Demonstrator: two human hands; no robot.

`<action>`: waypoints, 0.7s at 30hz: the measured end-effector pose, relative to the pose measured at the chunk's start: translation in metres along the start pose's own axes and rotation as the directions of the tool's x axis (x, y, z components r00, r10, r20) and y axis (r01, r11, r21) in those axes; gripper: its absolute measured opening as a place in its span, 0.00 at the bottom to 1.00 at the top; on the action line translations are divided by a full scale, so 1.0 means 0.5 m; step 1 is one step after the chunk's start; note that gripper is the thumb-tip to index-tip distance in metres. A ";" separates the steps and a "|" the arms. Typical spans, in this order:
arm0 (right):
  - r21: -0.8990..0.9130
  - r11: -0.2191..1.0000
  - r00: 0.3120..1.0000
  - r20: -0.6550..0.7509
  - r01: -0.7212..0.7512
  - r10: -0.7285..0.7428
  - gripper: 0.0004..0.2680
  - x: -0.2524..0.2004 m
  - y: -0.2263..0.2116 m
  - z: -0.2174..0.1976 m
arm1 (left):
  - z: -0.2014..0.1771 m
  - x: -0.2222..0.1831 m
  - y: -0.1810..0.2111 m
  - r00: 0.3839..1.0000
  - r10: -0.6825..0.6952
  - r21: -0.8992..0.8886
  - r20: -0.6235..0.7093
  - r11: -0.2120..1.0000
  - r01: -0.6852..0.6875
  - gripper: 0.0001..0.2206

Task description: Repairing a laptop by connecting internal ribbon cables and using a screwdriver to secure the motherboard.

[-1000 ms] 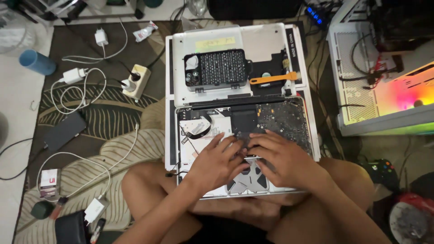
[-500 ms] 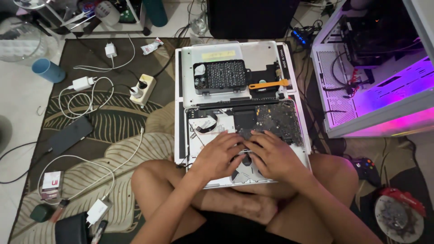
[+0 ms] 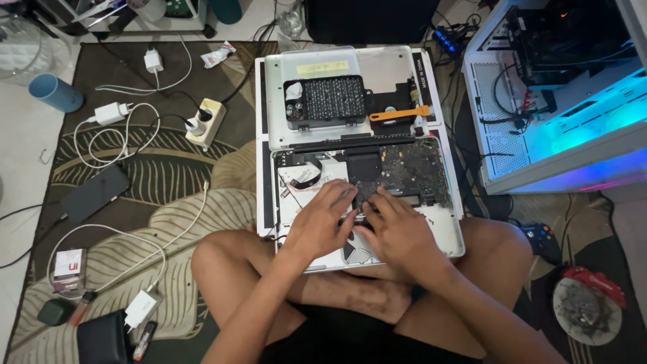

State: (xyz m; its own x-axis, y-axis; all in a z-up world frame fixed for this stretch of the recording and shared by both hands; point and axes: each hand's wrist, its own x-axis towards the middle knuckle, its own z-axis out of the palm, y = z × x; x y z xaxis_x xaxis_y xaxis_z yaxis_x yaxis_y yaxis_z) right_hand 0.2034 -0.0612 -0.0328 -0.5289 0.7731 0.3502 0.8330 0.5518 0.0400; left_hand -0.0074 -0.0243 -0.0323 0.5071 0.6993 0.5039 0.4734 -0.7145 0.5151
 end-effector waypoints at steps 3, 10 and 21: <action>0.054 0.999 1.000 0.016 0.005 -0.006 0.16 -0.003 0.017 0.004 | 0.000 -0.001 -0.003 0.999 0.026 -0.024 -0.038 0.999 -0.027 0.16; -0.060 0.998 0.999 -0.040 0.024 -0.027 0.15 0.002 -0.004 0.023 | 0.003 0.000 -0.005 0.999 0.007 -0.050 -0.031 0.999 -0.009 0.14; 0.068 0.997 1.000 -0.004 -0.024 0.024 0.15 0.003 0.006 -0.021 | 0.032 -0.004 -0.013 0.990 0.093 0.263 0.102 0.958 -0.117 0.15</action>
State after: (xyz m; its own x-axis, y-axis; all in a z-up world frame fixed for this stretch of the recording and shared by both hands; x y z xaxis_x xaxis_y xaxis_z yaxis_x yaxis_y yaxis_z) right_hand 0.2065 -0.0616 -0.0222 -0.5081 0.7848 0.3549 0.8324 0.5533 -0.0318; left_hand 0.0004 -0.0215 -0.0478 0.6200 0.6238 0.4759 0.5837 -0.7720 0.2516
